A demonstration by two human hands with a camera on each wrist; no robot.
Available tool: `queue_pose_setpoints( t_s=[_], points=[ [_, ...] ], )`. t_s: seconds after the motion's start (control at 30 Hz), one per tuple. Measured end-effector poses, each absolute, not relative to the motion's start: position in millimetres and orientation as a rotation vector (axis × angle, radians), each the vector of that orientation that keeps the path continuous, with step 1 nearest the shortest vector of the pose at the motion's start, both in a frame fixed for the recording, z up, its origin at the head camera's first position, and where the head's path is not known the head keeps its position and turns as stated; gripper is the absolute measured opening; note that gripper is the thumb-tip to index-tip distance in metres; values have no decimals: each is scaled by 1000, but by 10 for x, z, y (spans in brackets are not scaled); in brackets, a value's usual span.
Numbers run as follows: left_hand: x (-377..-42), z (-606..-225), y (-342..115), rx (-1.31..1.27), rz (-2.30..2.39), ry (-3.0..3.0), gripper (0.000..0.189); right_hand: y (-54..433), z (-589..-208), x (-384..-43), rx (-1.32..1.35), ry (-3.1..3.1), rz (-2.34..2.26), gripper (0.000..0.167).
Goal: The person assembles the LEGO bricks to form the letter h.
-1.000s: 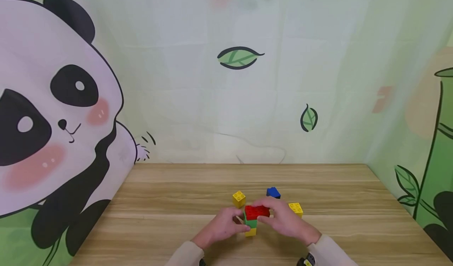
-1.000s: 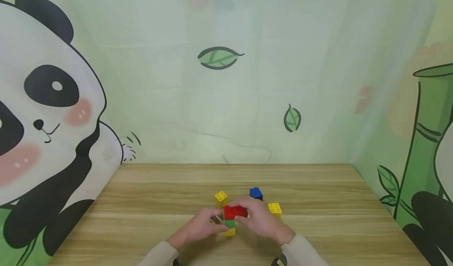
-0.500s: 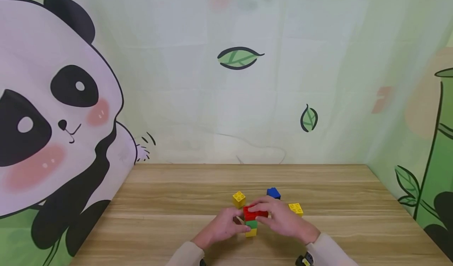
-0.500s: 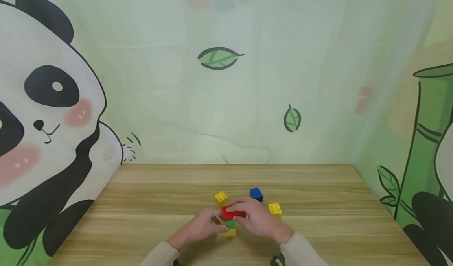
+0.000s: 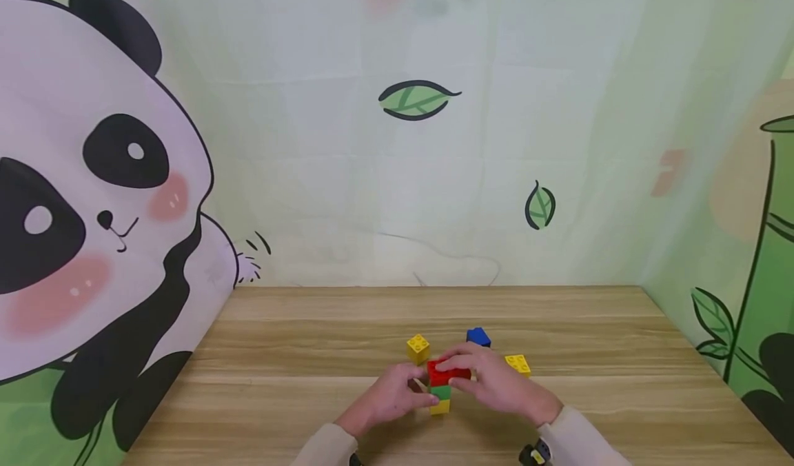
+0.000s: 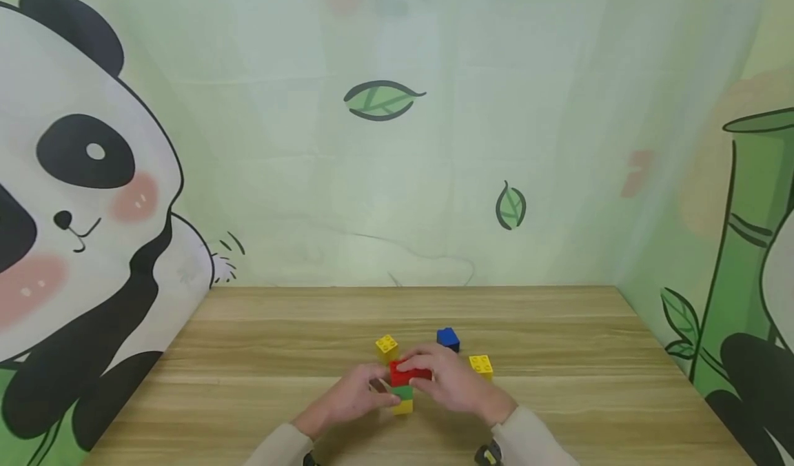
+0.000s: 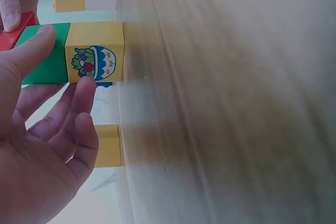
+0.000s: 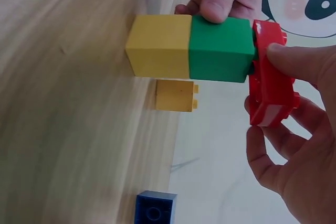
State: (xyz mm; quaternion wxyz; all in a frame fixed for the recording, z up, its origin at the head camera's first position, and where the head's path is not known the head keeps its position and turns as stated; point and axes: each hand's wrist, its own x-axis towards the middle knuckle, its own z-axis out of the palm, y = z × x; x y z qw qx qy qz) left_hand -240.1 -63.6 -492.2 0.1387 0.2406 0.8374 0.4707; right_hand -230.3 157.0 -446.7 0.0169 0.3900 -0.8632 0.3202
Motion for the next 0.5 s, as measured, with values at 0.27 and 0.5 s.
queue_pose_setpoints(
  t_s=[0.27,0.5],
  points=[
    [-2399,-4909,-629,708,1353,2411,22,1601,-4404,-2318,1233,-2748,1018,28],
    [-2394,-4921,-639,759,1353,2442,21,1571,-4392,-2286,1252,-2727,871,29]
  ],
)
